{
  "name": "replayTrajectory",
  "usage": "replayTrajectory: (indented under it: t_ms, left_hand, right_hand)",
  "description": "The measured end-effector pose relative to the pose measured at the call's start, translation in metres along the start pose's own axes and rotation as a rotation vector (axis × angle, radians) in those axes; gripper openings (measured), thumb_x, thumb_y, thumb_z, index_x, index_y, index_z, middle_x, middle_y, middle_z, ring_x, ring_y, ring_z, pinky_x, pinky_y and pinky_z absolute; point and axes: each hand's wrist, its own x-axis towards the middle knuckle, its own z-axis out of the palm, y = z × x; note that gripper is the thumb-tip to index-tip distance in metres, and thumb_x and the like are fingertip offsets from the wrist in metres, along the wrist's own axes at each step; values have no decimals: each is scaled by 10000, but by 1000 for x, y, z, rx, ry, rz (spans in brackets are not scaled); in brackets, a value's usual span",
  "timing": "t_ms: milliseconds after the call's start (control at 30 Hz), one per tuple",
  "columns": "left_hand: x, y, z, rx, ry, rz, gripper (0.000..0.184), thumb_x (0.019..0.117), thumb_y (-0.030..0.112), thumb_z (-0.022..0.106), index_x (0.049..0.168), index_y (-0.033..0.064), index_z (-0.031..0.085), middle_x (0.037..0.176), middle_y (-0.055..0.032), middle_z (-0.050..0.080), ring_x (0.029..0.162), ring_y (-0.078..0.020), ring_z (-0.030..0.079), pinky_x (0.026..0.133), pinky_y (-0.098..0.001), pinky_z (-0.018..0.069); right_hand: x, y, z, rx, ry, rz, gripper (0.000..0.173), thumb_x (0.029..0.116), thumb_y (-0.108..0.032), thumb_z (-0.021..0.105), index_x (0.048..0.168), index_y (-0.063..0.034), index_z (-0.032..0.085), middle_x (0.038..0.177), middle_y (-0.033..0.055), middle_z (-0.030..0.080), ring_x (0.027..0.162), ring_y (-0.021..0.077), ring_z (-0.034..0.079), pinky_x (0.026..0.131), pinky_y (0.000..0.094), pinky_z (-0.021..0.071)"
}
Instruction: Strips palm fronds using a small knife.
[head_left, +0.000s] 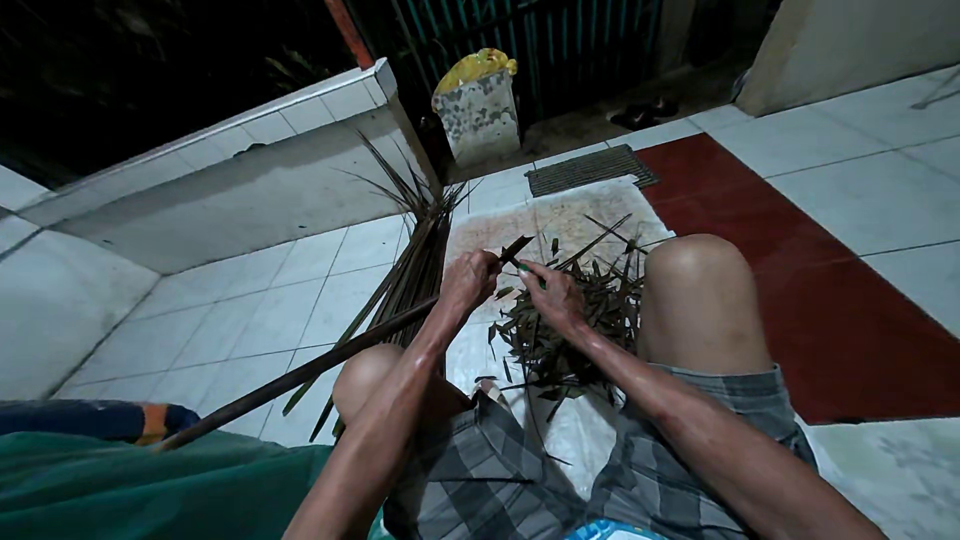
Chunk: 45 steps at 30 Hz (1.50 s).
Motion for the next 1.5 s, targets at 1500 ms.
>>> replayTrajectory:
  t_ms: [1500]
  left_hand:
    - [-31,13,-10,157,40,129,155,1032,203,620,1022,137,759,904,-156,717,867,-379,702,727,-586,551]
  right_hand:
    - [4,23,-5,71,-69,-42,375,1074,-449,496,1344,-269,684,1055,105,742,909,306,700,799,587,543]
